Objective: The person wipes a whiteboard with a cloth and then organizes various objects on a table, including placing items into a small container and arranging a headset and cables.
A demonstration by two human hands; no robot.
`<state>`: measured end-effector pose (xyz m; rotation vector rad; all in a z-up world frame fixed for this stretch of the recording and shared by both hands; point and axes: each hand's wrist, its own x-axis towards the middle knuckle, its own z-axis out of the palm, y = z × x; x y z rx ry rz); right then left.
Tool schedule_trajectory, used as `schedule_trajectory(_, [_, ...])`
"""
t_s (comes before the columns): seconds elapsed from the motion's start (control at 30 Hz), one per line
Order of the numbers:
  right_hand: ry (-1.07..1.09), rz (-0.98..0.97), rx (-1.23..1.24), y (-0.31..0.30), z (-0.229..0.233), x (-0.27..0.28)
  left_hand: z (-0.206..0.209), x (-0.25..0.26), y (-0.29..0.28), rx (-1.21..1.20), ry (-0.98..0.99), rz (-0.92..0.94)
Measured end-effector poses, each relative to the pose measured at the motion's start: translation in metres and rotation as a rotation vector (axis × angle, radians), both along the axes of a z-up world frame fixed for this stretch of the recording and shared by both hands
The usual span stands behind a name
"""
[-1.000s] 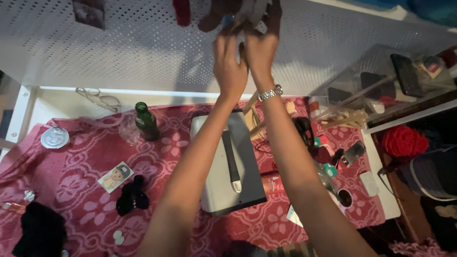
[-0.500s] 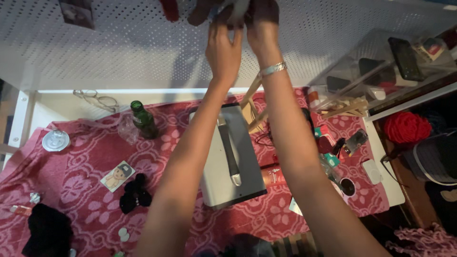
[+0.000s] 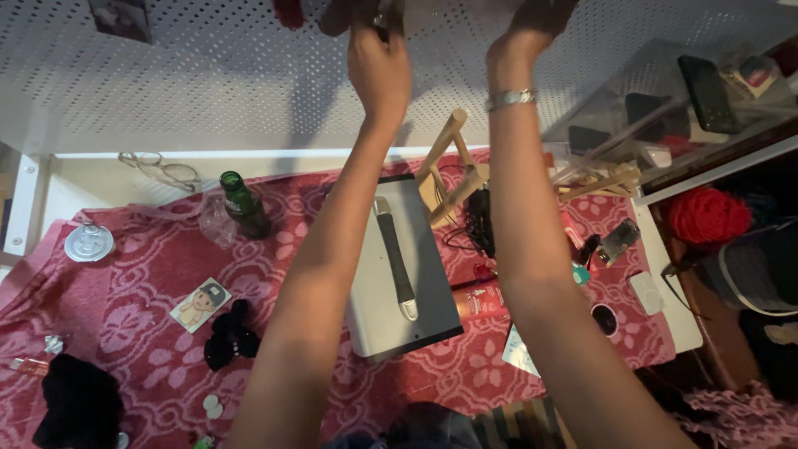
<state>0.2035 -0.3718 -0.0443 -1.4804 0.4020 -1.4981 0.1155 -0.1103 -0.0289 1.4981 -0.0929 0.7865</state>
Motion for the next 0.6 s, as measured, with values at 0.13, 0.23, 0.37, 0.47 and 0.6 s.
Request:
schedule_trajectory(0.13, [-0.004, -0.066, -0.076, 0.025, -0.019, -0.007, -0.011, 0.011, -0.001, 0.099, 0.025, 0.044])
schedule_trajectory(0.23, [-0.129, 0.534, 0.168, 0.058, -0.024, -0.014, -0.017, 0.012, -0.002, 0.165, -0.035, 0.130])
schedule_trajectory(0.37, [-0.110, 0.531, 0.184, 0.061, -0.008, -0.014, -0.013, 0.010, 0.003, 0.148, 0.044, 0.133])
schedule_trajectory(0.47, [-0.115, 0.276, 0.148, 0.033, 0.000, -0.006, -0.013, 0.009, 0.010, 0.108, -0.090, 0.106])
schedule_trajectory(0.6, [0.078, -0.017, -0.191, 0.035, -0.012, -0.002, -0.015, 0.008, 0.014, -0.079, 0.040, -0.273])
